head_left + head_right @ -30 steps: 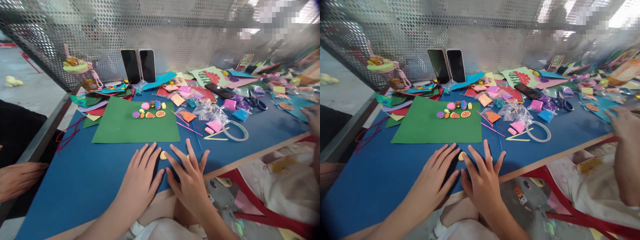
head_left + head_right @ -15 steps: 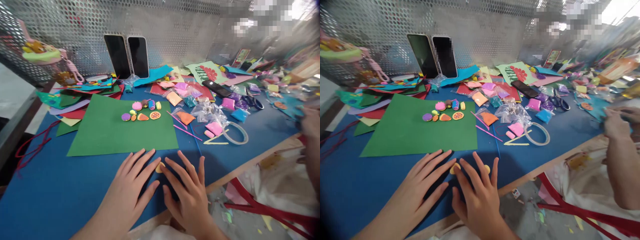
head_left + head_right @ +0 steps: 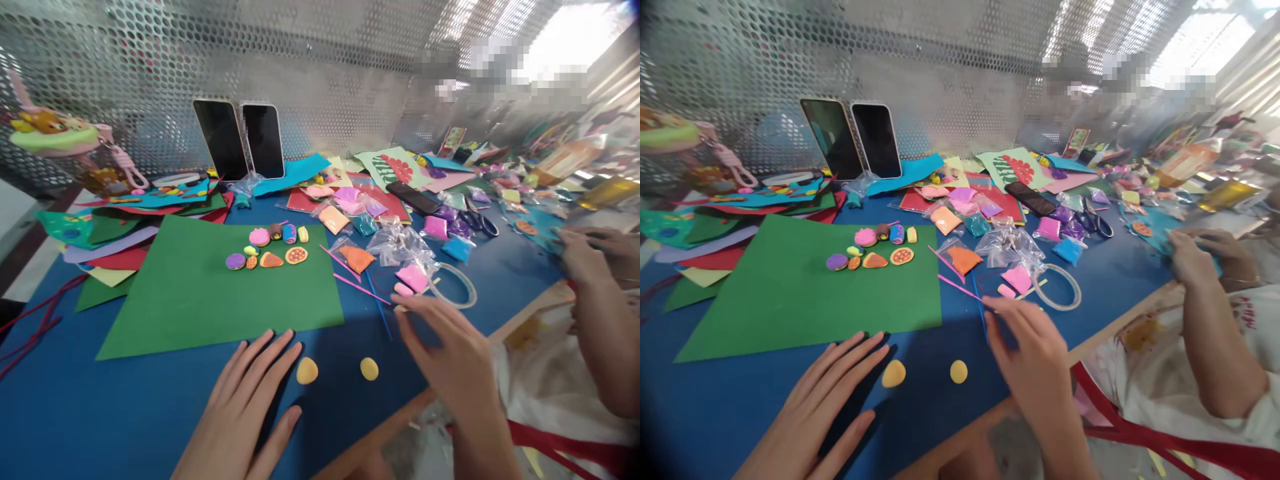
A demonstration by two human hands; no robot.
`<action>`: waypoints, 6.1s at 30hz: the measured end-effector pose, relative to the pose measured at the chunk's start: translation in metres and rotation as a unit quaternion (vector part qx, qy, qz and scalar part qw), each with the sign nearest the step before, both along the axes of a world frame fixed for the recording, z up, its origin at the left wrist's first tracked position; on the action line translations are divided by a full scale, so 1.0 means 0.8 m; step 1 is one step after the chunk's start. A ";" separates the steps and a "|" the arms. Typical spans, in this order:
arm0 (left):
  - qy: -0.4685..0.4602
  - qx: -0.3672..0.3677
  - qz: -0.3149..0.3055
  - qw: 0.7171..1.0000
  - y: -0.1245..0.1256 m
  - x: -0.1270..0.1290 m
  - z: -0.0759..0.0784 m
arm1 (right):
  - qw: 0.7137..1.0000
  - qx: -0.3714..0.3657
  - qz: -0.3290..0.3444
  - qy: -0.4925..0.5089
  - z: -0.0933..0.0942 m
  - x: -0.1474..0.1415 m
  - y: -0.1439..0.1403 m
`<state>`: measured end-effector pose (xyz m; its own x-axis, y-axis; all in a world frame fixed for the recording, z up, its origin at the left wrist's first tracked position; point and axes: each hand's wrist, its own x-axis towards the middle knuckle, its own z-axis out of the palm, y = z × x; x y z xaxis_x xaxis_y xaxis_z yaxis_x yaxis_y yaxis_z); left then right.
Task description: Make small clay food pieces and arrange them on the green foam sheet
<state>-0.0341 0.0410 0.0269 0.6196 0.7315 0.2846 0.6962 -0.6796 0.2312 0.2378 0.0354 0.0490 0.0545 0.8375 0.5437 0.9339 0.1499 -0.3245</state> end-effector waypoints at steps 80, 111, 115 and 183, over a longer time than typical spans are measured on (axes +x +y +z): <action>-0.435 -0.197 0.155 0.865 0.019 -0.007 0.023 | 0.940 -0.186 0.283 0.031 0.063 -0.123 0.231; -0.064 -0.081 0.076 0.992 0.021 -0.013 -0.008 | 0.843 -0.173 0.462 -0.213 0.033 -0.159 0.294; -0.038 -0.086 0.076 0.993 0.019 -0.012 -0.006 | 0.854 -0.153 0.456 -0.198 0.032 -0.174 0.296; -0.097 -0.010 0.166 0.981 0.216 -0.061 0.035 | 0.914 -0.246 0.318 0.059 0.013 -0.160 0.287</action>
